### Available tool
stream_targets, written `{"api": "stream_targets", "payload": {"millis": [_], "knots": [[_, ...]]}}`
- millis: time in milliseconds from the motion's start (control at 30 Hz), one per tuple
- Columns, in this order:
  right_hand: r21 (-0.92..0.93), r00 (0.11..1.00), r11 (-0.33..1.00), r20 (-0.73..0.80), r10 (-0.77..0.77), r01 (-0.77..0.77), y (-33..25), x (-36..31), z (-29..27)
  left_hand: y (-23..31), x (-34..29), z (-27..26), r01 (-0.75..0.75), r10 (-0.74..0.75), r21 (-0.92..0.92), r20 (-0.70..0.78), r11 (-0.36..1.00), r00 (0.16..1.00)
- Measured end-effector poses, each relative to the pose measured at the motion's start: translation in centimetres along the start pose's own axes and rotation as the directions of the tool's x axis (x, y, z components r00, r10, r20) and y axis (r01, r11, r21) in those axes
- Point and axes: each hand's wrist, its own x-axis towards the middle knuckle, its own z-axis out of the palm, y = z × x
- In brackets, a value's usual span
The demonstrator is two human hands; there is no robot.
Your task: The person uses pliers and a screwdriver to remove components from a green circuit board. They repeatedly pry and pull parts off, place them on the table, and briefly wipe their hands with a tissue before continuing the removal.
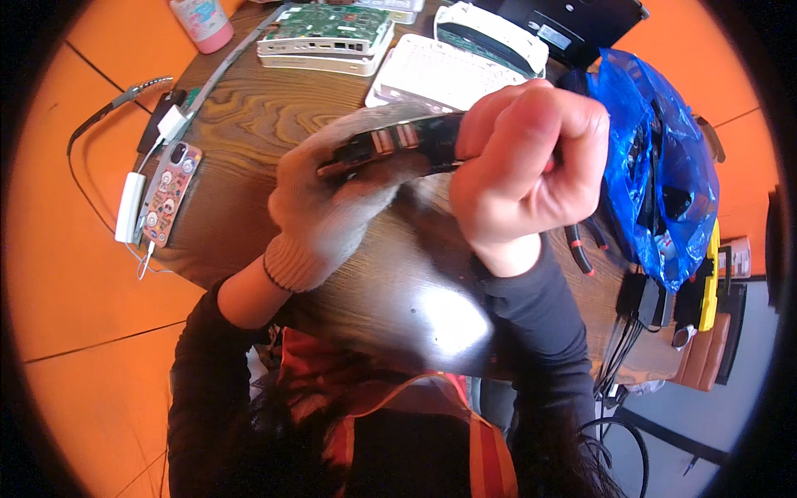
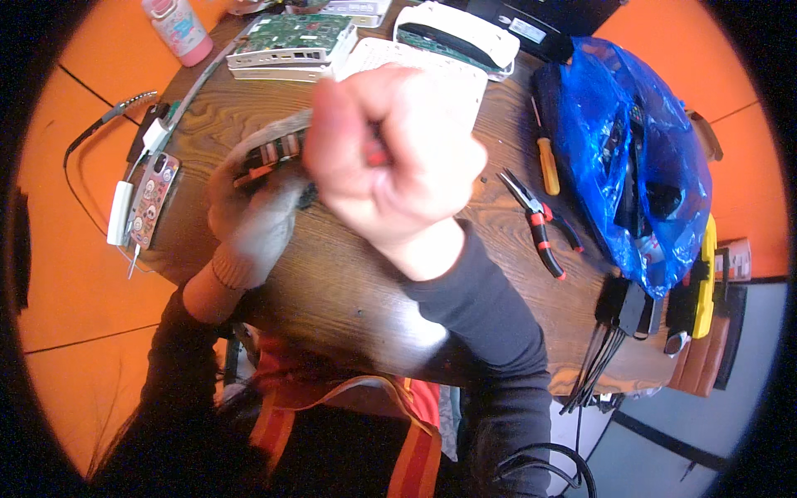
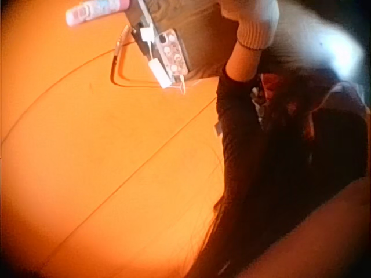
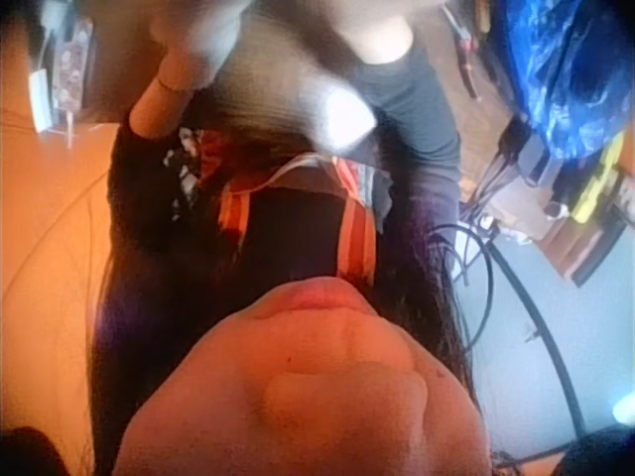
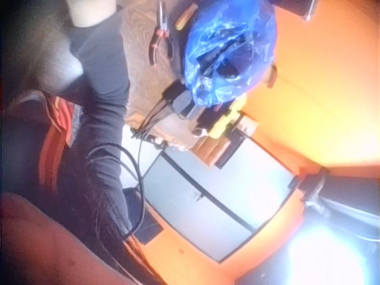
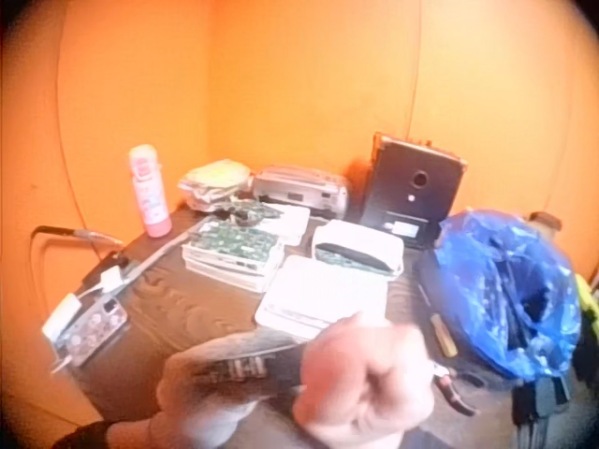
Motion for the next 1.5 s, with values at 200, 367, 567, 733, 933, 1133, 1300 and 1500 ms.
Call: {"api": "stream_targets", "payload": {"millis": [200,367,567,733,933,1133,1300,1500], "knots": [[-0.018,0.962,0.973,-0.149,0.227,-0.232,-1.2,4.2,-2.5,0.5,0.7,-0.1,0.096,-0.087,-0.188,0.054,0.977,0.995],[0.473,0.94,0.823,0.042,0.337,-0.316,-3.2,8.0,-6.9,0.5,0.3,-0.4,0.238,-0.24,-0.27,0.026,0.933,0.97],[0.673,0.892,0.588,0.301,0.338,-0.449,-2.3,7.5,-7.3,-1.0,0.5,0.1,-0.059,0.065,-0.141,0.035,0.988,0.997],[0.586,0.851,0.624,0.433,0.297,-0.516,-2.3,7.1,-5.9,-1.8,-0.1,0.0,-0.092,0.1,-0.119,0.071,0.989,0.992],[0.538,0.798,0.613,0.529,0.289,-0.579,-1.4,6.0,-4.5,-1.3,0.1,0.3,-0.139,0.145,-0.117,0.041,0.983,0.989],[0.237,0.777,0.937,0.627,0.055,-0.257,-1.3,6.0,-3.5,0.4,0.0,-0.4,0.112,-0.098,-0.073,0.169,0.991,0.981],[0.301,0.879,0.883,0.427,0.212,-0.359,-2.6,2.8,-2.1,-0.7,0.5,-0.1,-0.124,0.134,-0.076,0.159,0.989,0.978],[0.387,0.842,0.909,0.534,-0.085,-0.154,-2.5,-0.4,-2.9,-0.7,1.4,-1.3,0.208,-0.198,-0.48,0.071,0.852,0.978]]}}
